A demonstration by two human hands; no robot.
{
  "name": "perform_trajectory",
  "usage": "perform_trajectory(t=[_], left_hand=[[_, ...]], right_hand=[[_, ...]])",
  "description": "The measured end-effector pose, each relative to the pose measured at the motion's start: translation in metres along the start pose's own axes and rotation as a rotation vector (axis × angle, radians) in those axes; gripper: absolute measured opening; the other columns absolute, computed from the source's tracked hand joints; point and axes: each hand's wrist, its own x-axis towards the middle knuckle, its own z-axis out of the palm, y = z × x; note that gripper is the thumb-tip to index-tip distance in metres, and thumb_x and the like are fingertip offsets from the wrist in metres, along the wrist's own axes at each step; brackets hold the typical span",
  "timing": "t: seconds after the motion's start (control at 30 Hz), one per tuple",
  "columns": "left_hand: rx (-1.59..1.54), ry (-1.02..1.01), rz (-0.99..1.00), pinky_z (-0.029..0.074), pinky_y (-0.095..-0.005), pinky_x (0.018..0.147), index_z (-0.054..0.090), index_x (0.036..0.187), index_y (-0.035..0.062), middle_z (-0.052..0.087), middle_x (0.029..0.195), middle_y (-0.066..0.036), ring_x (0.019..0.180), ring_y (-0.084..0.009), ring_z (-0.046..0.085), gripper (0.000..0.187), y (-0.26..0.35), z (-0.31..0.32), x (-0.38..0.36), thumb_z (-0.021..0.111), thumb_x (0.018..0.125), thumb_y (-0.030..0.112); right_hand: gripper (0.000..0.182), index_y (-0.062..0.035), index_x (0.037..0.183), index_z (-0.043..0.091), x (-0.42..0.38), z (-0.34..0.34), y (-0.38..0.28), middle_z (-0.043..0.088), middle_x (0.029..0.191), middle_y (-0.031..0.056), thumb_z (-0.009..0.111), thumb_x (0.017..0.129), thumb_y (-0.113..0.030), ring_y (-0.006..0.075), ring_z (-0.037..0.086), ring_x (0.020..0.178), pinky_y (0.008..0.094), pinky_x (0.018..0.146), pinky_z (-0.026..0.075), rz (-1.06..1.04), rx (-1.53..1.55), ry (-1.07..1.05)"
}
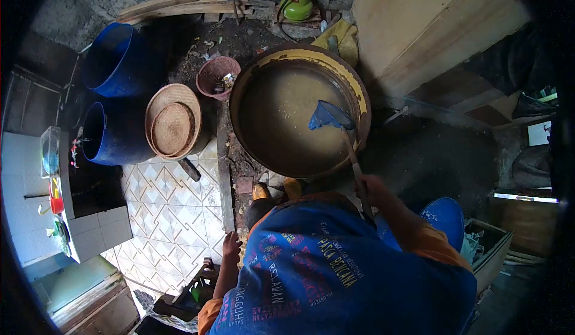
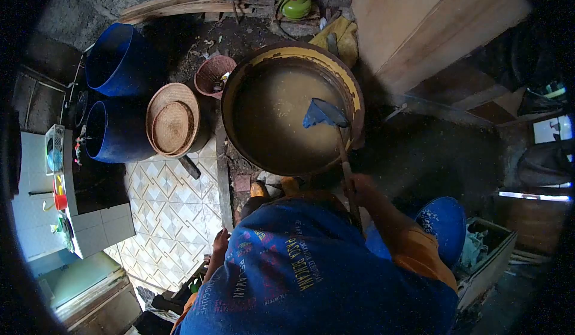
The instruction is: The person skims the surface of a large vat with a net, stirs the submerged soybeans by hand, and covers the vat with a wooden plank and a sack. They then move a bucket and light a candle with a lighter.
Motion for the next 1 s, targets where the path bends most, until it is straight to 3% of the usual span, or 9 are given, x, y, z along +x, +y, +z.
perform_trajectory(t=[0.07,0.13,0.3,0.37,0.4,0.47,0.8,0.87,1.0], left_hand=[[-0.145,0.118,-0.264,0.036,-0.0263,0.052,0.044,0.120,0.0130,0.050,0.105,-0.007,0.083,-0.0211,0.056,0.044,0.033,0.008,-0.016,0.048,0.086,0.041],[-0.181,0.098,-0.316,0.036,-0.0261,0.050,0.044,0.120,0.0123,0.050,0.105,-0.007,0.083,-0.0212,0.056,0.044,0.033,0.008,-0.015,0.048,0.086,0.041],[-0.211,0.082,-0.339,0.036,-0.0260,0.048,0.043,0.120,0.0106,0.049,0.106,-0.008,0.084,-0.0216,0.057,0.046,0.025,0.010,-0.017,0.049,0.086,0.041],[-0.022,0.157,-0.148,0.045,-0.0412,0.078,0.048,0.108,0.0025,0.058,0.100,-0.016,0.091,-0.0345,0.056,0.035,0.021,0.014,-0.021,0.055,0.083,0.025],[-0.026,0.162,-0.148,0.045,-0.0412,0.078,0.048,0.108,0.0025,0.058,0.100,-0.016,0.091,-0.0345,0.056,0.035,0.014,0.013,-0.019,0.055,0.083,0.025],[-0.036,0.076,-0.098,0.036,-0.0263,0.048,0.045,0.118,0.0106,0.049,0.106,-0.008,0.083,-0.0201,0.056,0.043,-0.012,0.009,-0.008,0.048,0.087,0.041],[-0.010,0.097,-0.093,0.035,-0.0265,0.049,0.048,0.117,0.0108,0.052,0.099,-0.004,0.075,-0.0175,0.056,0.043,-0.008,0.016,-0.027,0.047,0.087,0.042],[-0.063,0.187,-0.161,0.047,-0.0413,0.074,0.049,0.096,0.0029,0.057,0.095,-0.017,0.088,-0.0360,0.057,0.027,0.012,0.023,-0.043,0.058,0.079,0.021],[-0.199,0.250,-0.369,0.045,-0.0444,0.075,0.048,0.094,0.0054,0.056,0.096,-0.018,0.091,-0.0384,0.054,0.022,0.044,0.030,-0.063,0.052,0.083,0.024]], right_hand=[[0.020,0.0007,0.086,0.055,0.015,-0.004,-0.002,0.055,0.071,0.0101,0.048,0.084,-0.017,0.0206,0.053,0.061,0.0341,0.055,0.044,0.011,0.064,-0.033],[0.020,0.0020,0.089,0.054,0.022,-0.002,-0.007,0.055,0.072,0.0103,0.047,0.084,-0.016,0.0212,0.053,0.061,0.0354,0.056,0.044,0.046,0.250,0.002],[0.021,0.0023,0.094,0.052,0.026,0.016,-0.027,0.055,0.072,0.0095,0.046,0.084,-0.016,0.0208,0.054,0.060,0.0342,0.053,0.044,-0.016,0.130,0.095],[0.020,0.0020,0.094,0.051,0.036,0.019,-0.034,0.054,0.071,0.0090,0.046,0.084,-0.015,0.0206,0.053,0.059,0.0333,0.052,0.044,-0.082,0.054,0.136],[0.019,0.0009,0.092,0.051,0.045,0.018,-0.037,0.054,0.070,0.0079,0.046,0.085,-0.016,0.0196,0.053,0.058,0.0326,0.051,0.044,-0.113,-0.012,0.117],[0.018,-0.0002,0.090,0.052,0.057,0.020,-0.044,0.054,0.069,0.0069,0.046,0.085,-0.017,0.0187,0.052,0.056,0.0319,0.049,0.043,-0.144,-0.081,0.094],[0.013,-0.0047,0.082,0.053,0.126,0.087,-0.087,0.052,0.063,0.0043,0.047,0.085,-0.016,0.0148,0.051,0.047,0.0300,0.038,0.039,-0.272,-0.473,0.235],[0.013,-0.0040,0.081,0.054,0.136,0.102,-0.090,0.053,0.062,0.0052,0.048,0.084,-0.015,0.0153,0.051,0.046,0.0303,0.037,0.038,-0.305,-0.559,0.255],[0.014,-0.0049,0.090,0.057,0.128,0.136,-0.089,0.053,0.065,0.0046,0.049,0.084,-0.015,0.0148,0.052,0.048,0.0289,0.038,0.041,-0.327,-0.711,0.271]])
